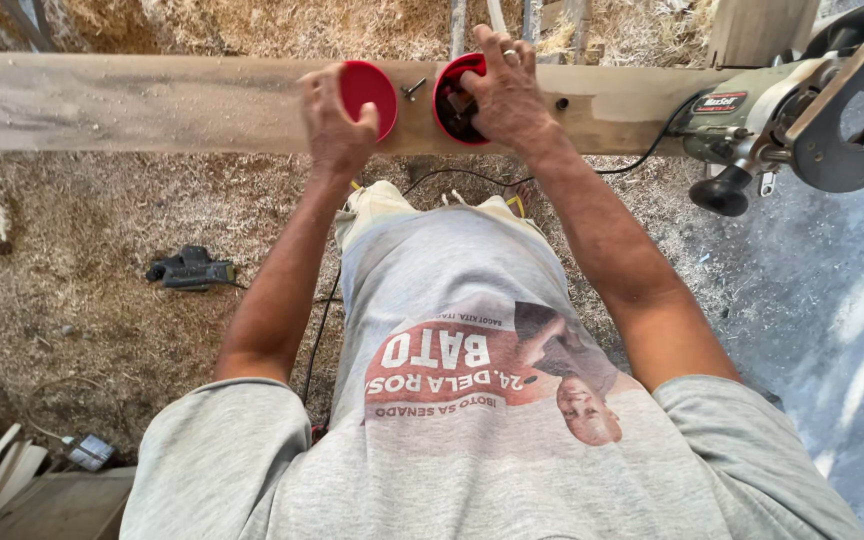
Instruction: The person stands at a workbench and picks small metal parts one at a time from a red bowl, turns and looks over each part in both hands, and sets some parts on the bench beside the bowl while reaching back into the bowl for the next piece.
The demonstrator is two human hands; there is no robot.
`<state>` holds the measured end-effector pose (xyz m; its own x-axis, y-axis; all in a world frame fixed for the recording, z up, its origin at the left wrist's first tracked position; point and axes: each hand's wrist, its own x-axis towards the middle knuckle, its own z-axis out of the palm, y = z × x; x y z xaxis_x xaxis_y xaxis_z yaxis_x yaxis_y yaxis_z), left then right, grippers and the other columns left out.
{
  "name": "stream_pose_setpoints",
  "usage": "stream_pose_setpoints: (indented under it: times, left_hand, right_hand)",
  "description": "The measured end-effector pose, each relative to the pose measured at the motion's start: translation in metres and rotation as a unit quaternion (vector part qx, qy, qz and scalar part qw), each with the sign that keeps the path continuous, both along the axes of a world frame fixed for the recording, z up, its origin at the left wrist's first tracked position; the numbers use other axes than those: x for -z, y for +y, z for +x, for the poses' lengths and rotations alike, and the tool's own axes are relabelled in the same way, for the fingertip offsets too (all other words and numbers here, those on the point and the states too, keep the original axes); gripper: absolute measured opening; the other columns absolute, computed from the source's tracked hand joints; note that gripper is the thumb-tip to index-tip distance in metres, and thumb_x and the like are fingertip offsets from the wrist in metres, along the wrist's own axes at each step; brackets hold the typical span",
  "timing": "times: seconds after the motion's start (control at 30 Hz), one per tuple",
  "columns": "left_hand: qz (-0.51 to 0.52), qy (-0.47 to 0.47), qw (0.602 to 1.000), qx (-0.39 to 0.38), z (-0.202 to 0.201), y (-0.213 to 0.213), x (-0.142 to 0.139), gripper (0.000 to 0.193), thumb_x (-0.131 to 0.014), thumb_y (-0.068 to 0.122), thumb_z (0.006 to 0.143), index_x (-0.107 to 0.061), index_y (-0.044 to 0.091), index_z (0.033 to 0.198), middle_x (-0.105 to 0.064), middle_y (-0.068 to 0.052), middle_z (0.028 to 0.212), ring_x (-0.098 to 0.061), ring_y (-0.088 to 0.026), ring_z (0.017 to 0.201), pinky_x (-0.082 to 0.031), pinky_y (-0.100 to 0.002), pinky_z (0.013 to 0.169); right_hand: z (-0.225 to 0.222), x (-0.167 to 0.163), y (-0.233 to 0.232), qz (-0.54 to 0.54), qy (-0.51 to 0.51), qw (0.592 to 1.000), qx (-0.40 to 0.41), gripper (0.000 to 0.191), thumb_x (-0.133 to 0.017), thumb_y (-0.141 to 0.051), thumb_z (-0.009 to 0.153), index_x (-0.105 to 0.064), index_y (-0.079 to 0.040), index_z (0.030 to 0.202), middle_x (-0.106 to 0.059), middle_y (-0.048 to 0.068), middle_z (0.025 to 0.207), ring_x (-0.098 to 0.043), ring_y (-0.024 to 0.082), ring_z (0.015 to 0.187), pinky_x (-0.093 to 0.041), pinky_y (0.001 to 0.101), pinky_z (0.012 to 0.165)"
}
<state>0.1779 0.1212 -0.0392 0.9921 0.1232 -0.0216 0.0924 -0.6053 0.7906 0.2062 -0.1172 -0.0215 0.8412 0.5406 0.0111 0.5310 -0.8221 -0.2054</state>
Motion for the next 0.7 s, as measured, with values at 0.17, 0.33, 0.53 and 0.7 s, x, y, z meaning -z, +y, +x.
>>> stream_pose_setpoints:
  times: [0.17,0.33,0.53,0.7]
  left_hand:
    - [0.01,-0.047,0.985,0.166,-0.004,-0.031,-0.005,0.051,-0.081,0.01,0.084,-0.063,0.003,0.131,-0.044,-0.018,0.136,-0.053,-0.034,0.126,-0.056,-0.043,0.106]
    - [0.062,-0.084,0.965,0.242,-0.001,-0.057,-0.008,0.043,-0.084,0.012,0.083,-0.069,0.001,0.122,-0.039,-0.022,0.143,-0.046,-0.042,0.131,-0.049,-0.052,0.108]
    - [0.152,-0.039,0.951,0.267,0.017,-0.073,-0.011,0.044,-0.088,0.024,0.077,-0.073,-0.001,0.111,-0.024,-0.03,0.153,-0.03,-0.052,0.14,-0.04,-0.063,0.11]
    - [0.232,0.071,0.933,0.264,0.027,-0.1,-0.017,0.054,-0.092,0.037,0.069,-0.076,0.0,0.105,-0.01,-0.029,0.158,-0.014,-0.059,0.144,-0.032,-0.072,0.109]
  right_hand:
    - [0.0,-0.011,-0.013,0.083,0.033,0.996,0.005,0.03,-0.089,-0.026,0.081,-0.076,-0.012,0.103,-0.037,0.019,0.155,-0.044,0.037,0.141,-0.027,0.0602,0.119]
    - [0.0,-0.012,-0.03,0.256,0.18,0.945,0.093,0.021,-0.082,-0.022,0.09,-0.071,-0.009,0.102,-0.037,0.015,0.153,-0.045,0.032,0.14,-0.061,0.0424,0.103]
    - [-0.006,-0.016,-0.055,0.474,0.187,0.845,0.164,0.021,-0.08,-0.025,0.103,-0.074,-0.007,0.111,-0.05,0.01,0.145,-0.067,0.02,0.122,-0.062,0.0282,0.098]
    - [-0.017,-0.015,-0.065,0.558,0.199,0.76,0.267,0.025,-0.076,-0.027,0.102,-0.071,-0.005,0.112,-0.071,0.007,0.111,-0.067,0.014,0.089,-0.06,0.0276,0.076]
